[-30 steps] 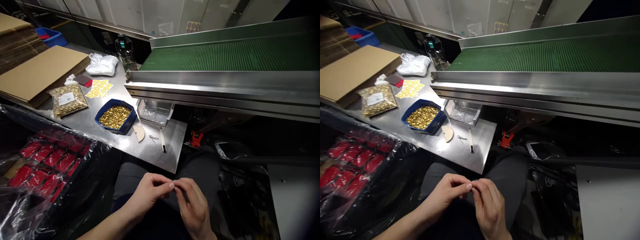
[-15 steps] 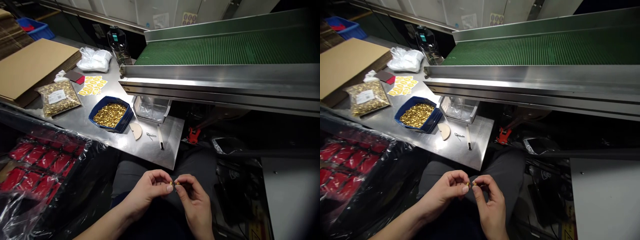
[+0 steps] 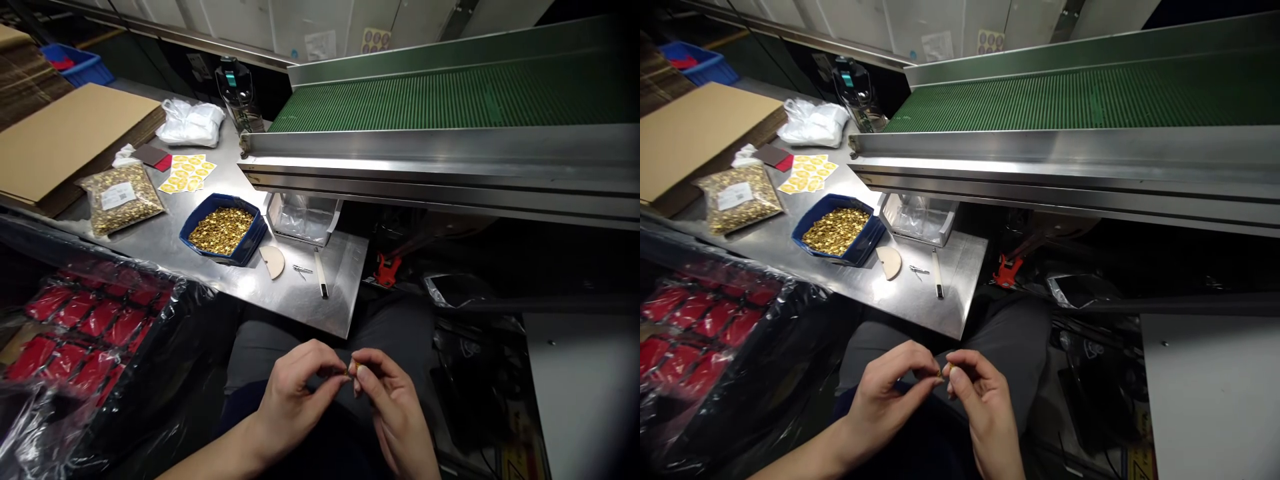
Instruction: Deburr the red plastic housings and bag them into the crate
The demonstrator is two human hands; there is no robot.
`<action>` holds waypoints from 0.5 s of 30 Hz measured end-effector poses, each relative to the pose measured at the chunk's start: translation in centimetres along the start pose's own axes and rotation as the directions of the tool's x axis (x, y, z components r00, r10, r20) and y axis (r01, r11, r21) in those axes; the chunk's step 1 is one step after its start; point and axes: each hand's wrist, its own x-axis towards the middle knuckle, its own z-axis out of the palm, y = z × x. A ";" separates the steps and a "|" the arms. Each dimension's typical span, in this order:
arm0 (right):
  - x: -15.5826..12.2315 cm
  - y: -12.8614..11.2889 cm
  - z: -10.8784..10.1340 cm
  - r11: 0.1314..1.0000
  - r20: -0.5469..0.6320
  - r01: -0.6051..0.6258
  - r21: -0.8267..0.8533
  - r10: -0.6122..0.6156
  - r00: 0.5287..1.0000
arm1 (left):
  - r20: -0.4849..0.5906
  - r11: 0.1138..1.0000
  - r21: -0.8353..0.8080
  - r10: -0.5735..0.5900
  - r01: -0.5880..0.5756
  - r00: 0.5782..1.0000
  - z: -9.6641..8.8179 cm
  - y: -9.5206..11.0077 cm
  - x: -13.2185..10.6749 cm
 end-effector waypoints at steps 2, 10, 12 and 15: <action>-0.1 0.0 -0.1 1.000 -0.002 -0.011 -0.011 0.011 1.000 | -0.009 1.000 0.013 -0.005 0.005 1.000 0.0 0.0 0.1; -0.1 0.3 0.3 0.998 -0.043 0.002 -0.065 -0.005 0.999 | -0.032 0.970 0.161 0.191 -0.184 0.981 0.5 0.0 0.2; -0.1 0.3 0.9 0.999 -0.035 -0.044 -0.003 0.044 0.998 | -0.037 0.944 0.205 0.271 -0.258 0.962 0.6 -0.1 0.1; -0.1 0.2 1.4 0.995 -0.039 -0.092 0.050 0.094 0.995 | -0.033 0.913 0.248 0.342 -0.324 0.939 0.7 -0.4 0.0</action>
